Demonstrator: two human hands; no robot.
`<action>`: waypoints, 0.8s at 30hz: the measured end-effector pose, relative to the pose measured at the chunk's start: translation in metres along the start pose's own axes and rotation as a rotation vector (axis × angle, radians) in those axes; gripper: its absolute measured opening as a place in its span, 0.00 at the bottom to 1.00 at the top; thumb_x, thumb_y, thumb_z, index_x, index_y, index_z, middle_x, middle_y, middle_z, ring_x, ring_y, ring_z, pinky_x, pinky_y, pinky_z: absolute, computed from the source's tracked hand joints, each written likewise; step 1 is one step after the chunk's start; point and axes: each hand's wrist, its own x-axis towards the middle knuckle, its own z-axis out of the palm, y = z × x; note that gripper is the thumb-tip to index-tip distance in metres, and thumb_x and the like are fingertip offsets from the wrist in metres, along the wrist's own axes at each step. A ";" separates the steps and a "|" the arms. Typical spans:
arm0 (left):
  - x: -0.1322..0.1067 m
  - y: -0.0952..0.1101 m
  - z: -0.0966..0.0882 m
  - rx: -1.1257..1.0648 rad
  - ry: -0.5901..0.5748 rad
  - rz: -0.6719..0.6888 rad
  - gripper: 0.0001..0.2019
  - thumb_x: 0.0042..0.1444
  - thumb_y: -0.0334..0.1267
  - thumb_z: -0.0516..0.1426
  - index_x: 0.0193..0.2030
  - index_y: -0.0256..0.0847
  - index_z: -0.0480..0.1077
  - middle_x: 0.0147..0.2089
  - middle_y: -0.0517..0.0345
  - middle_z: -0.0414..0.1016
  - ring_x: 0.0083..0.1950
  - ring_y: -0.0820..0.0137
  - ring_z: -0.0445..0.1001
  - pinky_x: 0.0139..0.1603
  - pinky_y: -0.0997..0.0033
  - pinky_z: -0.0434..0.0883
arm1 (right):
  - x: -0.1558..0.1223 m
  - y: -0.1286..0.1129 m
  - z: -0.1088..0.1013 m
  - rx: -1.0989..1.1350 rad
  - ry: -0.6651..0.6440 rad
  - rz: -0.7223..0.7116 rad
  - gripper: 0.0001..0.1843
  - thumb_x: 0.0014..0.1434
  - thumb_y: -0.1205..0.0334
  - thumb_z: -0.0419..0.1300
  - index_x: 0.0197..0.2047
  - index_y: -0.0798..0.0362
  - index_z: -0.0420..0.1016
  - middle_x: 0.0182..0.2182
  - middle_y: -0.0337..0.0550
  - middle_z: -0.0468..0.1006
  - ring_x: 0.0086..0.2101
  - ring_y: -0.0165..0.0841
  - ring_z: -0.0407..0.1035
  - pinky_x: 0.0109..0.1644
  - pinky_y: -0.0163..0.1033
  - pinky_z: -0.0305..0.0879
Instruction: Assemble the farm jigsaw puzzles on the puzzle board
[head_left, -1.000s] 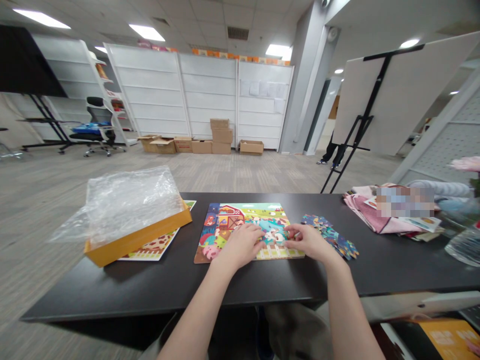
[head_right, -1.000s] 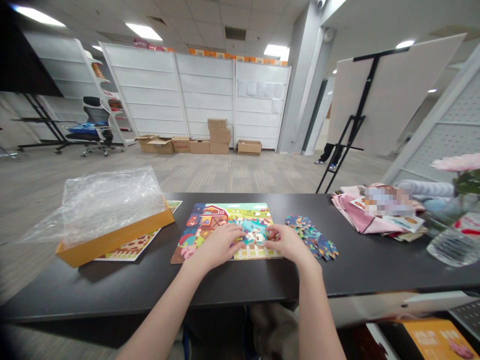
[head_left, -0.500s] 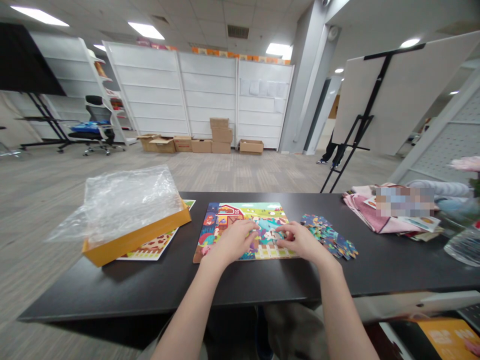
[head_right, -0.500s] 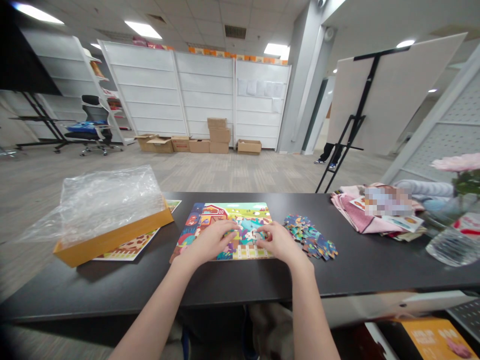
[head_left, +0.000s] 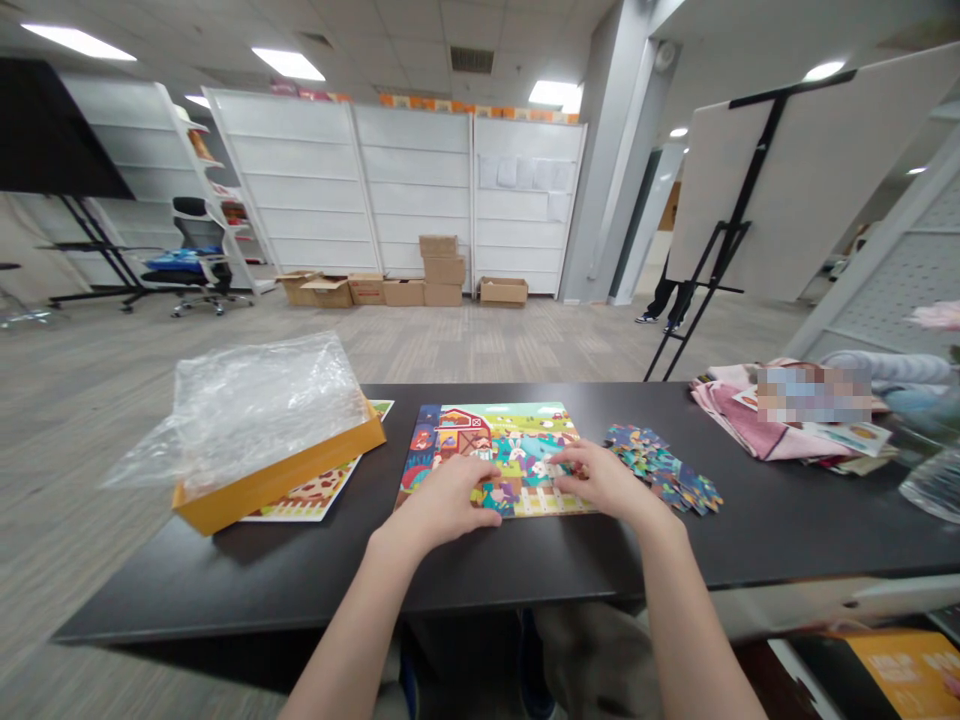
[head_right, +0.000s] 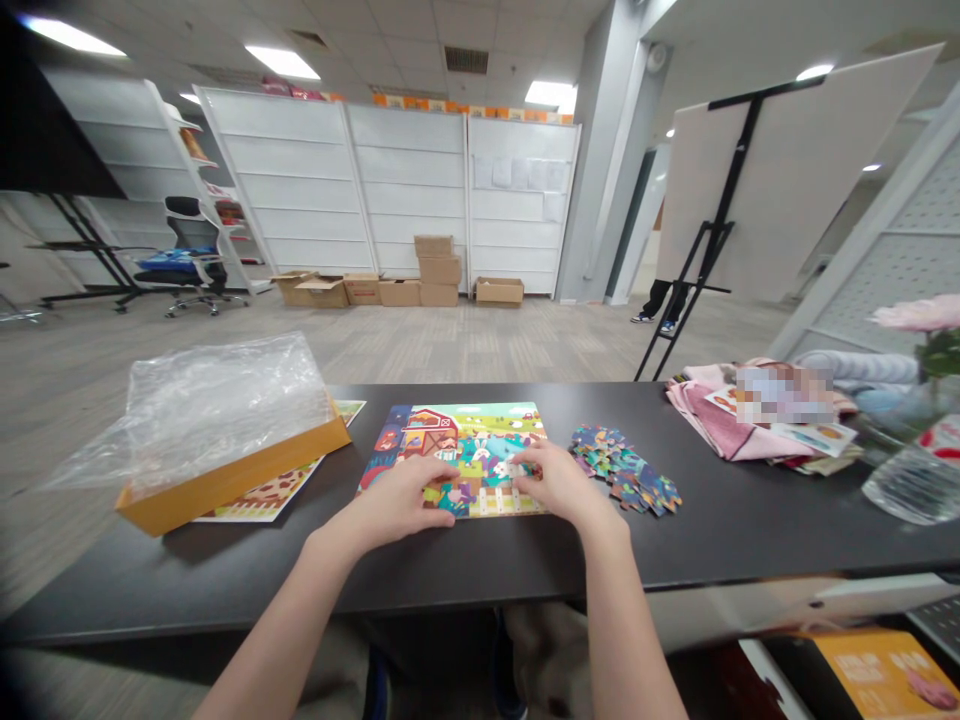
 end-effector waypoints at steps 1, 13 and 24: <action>0.000 -0.001 0.000 0.001 0.001 -0.006 0.25 0.49 0.46 0.68 0.53 0.42 0.74 0.54 0.50 0.78 0.55 0.54 0.74 0.56 0.57 0.70 | 0.000 -0.001 0.000 -0.011 0.000 0.007 0.16 0.54 0.60 0.64 0.46 0.54 0.84 0.46 0.51 0.79 0.39 0.40 0.75 0.44 0.40 0.68; 0.006 0.000 0.003 -0.057 0.101 0.033 0.28 0.50 0.45 0.67 0.57 0.43 0.70 0.57 0.51 0.76 0.56 0.57 0.75 0.57 0.60 0.71 | 0.001 -0.001 0.003 -0.032 0.018 0.010 0.17 0.52 0.61 0.66 0.46 0.53 0.84 0.47 0.52 0.79 0.45 0.43 0.74 0.47 0.41 0.69; 0.031 -0.005 0.012 0.014 0.112 0.037 0.20 0.52 0.39 0.65 0.52 0.42 0.72 0.53 0.50 0.77 0.55 0.57 0.74 0.55 0.60 0.71 | 0.000 -0.006 0.001 -0.010 0.014 0.040 0.16 0.51 0.63 0.66 0.44 0.53 0.84 0.46 0.50 0.78 0.37 0.37 0.73 0.42 0.38 0.68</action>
